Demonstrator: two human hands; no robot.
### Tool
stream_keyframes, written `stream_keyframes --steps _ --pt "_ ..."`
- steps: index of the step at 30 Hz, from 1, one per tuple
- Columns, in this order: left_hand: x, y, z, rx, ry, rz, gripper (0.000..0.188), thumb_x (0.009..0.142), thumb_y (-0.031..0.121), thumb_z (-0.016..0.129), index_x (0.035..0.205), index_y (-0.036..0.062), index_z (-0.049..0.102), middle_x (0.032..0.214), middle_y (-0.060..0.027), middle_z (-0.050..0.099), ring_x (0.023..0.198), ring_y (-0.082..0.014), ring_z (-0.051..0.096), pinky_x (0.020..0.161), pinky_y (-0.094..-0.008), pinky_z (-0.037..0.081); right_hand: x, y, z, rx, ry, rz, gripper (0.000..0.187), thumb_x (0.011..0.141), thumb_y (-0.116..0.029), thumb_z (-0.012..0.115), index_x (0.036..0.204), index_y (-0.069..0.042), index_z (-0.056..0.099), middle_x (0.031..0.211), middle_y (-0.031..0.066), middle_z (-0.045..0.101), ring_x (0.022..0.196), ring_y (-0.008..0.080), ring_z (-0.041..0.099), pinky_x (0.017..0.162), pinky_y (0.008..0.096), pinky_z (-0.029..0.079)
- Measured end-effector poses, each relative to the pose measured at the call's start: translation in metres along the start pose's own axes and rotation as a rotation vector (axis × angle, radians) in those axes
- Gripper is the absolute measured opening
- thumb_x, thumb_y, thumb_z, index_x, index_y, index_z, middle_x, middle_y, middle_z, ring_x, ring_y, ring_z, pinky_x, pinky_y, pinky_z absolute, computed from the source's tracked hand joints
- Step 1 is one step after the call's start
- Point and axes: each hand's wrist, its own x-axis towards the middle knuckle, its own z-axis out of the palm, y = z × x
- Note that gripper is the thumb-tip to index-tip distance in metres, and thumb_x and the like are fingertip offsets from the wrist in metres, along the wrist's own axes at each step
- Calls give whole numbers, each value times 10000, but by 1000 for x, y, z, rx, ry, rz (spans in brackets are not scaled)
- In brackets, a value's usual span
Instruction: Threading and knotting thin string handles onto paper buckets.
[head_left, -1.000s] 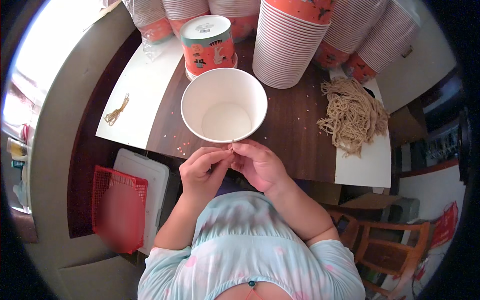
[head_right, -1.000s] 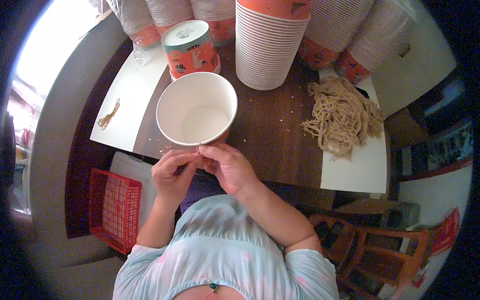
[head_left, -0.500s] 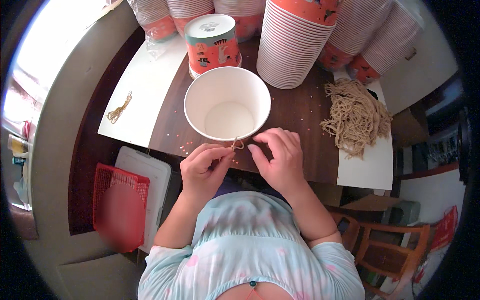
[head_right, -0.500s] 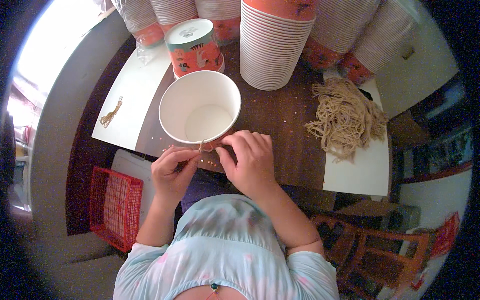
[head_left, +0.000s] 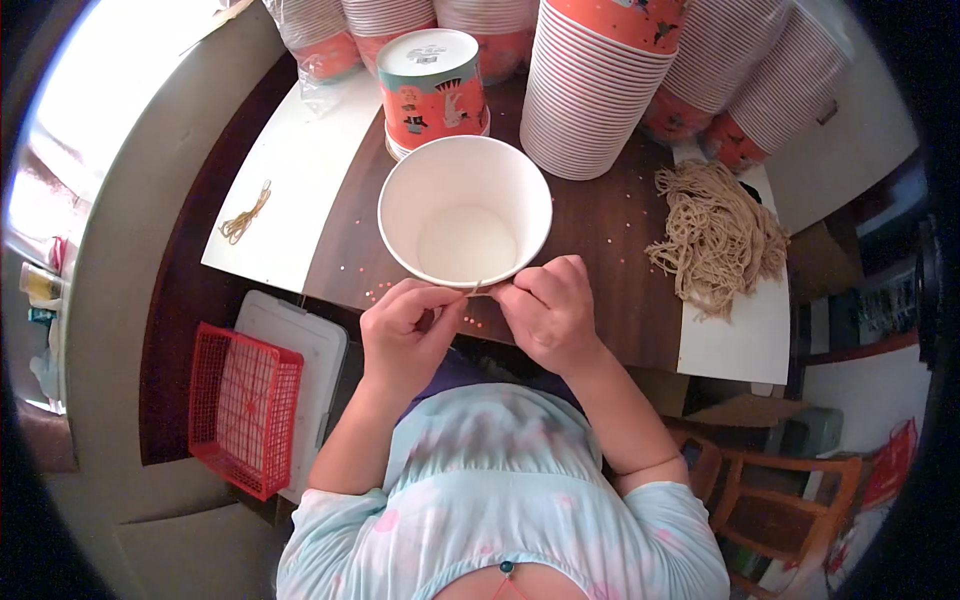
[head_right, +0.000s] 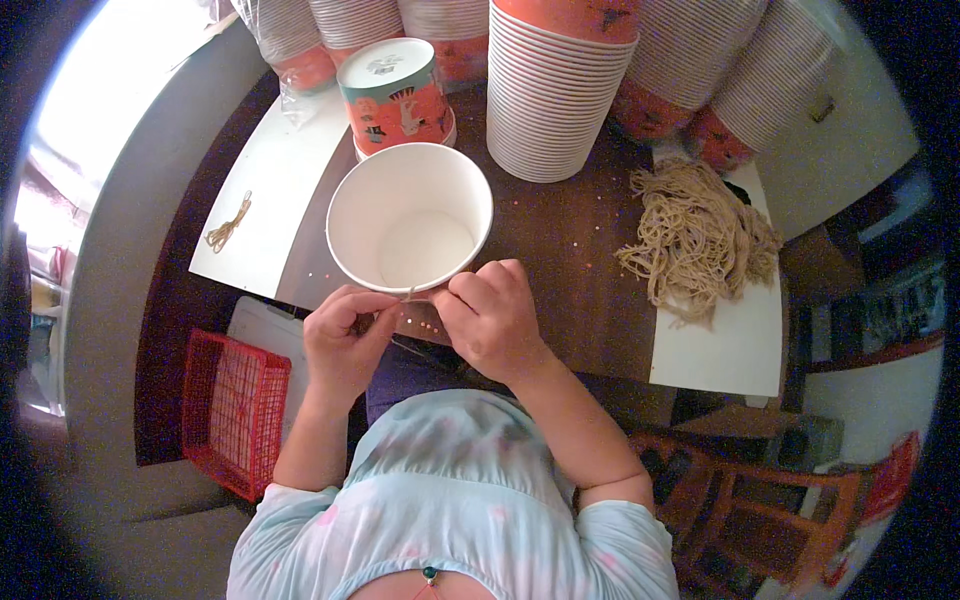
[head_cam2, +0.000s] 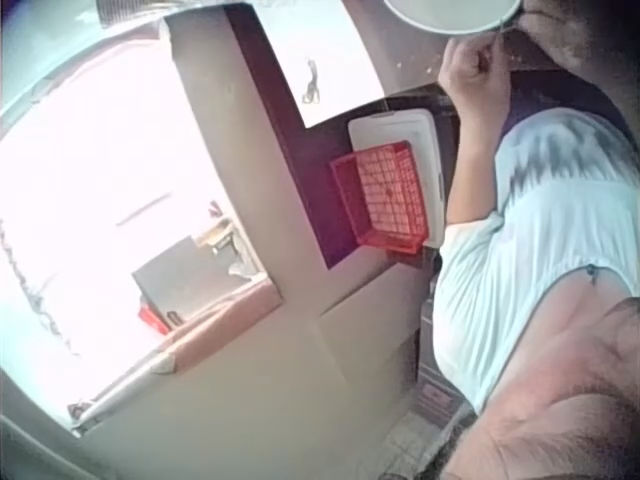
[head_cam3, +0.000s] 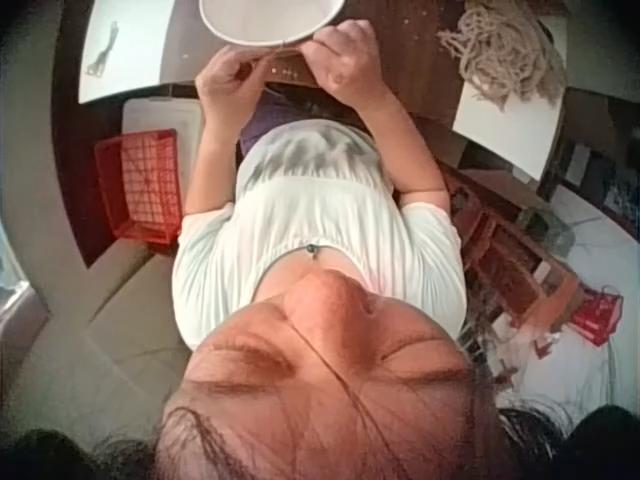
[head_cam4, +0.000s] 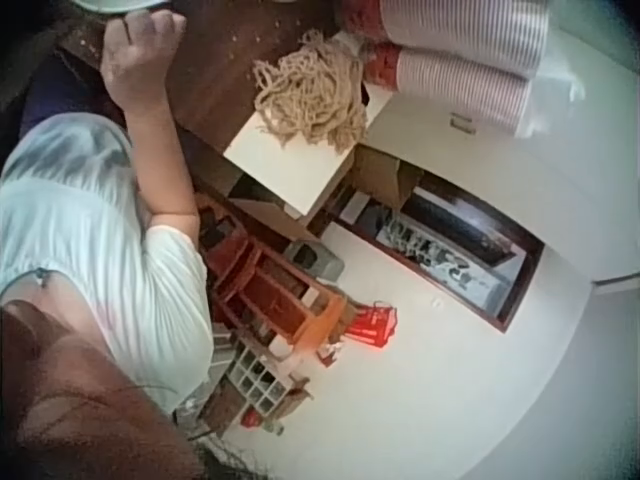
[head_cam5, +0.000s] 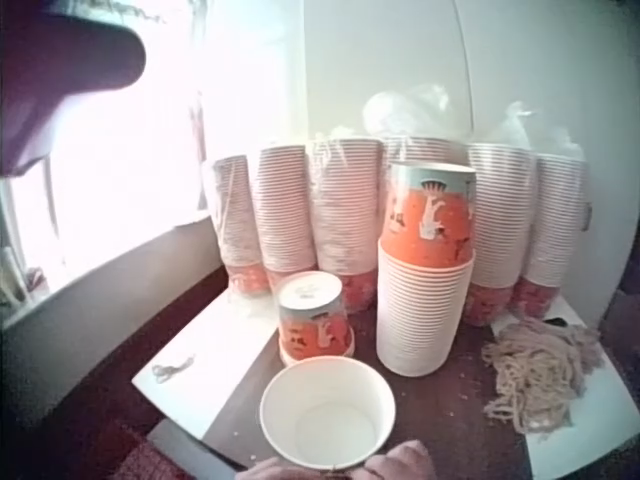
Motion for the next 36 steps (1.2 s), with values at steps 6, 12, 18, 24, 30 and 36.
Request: stream_keyframes --steps 6,12,18,24,30,36 --pt "-4 0 2 -73 -23 -72 66 774 0 684 839 -4 670 723 -21 627 581 -39 510 516 -187 400 -3 5 8 -97 37 42 123 670 -104 639 783 -94 593 788 7 502 704 200 462 654 352 376" --pt "-21 5 -8 -322 -182 -426 114 893 77 600 931 -23 639 730 1 621 639 -25 529 547 -177 424 2 -10 -4 30 45 133 393 704 -165 713 1070 -101 584 1081 43 544 845 213 532 723 364 384" --pt "-17 31 -21 -253 -327 -266 67 853 41 614 858 -25 623 671 -22 609 617 -37 529 530 -195 416 13 -15 4 246 69 -105 219 689 -57 704 897 -85 639 939 50 623 720 202 548 667 342 419" --pt "-8 67 -48 -480 -469 -278 48 834 1 605 800 -33 607 676 -13 589 613 -29 492 537 -202 405 17 -2 -2 269 38 -38 234 673 -26 736 872 -85 629 872 46 644 677 196 572 586 308 442" --pt "24 51 -96 -198 -592 -330 95 853 52 631 906 -25 649 712 -10 631 659 -45 547 582 -200 449 22 20 -37 340 -130 21 201 696 -27 705 832 -71 563 845 70 626 707 265 601 655 354 498" --pt "56 -1 -149 263 -483 -339 138 841 118 656 801 -14 656 583 45 500 544 -28 408 477 -209 331 26 47 -70 322 -367 83 173 695 -2 718 784 -41 576 825 81 633 729 250 607 627 328 492"
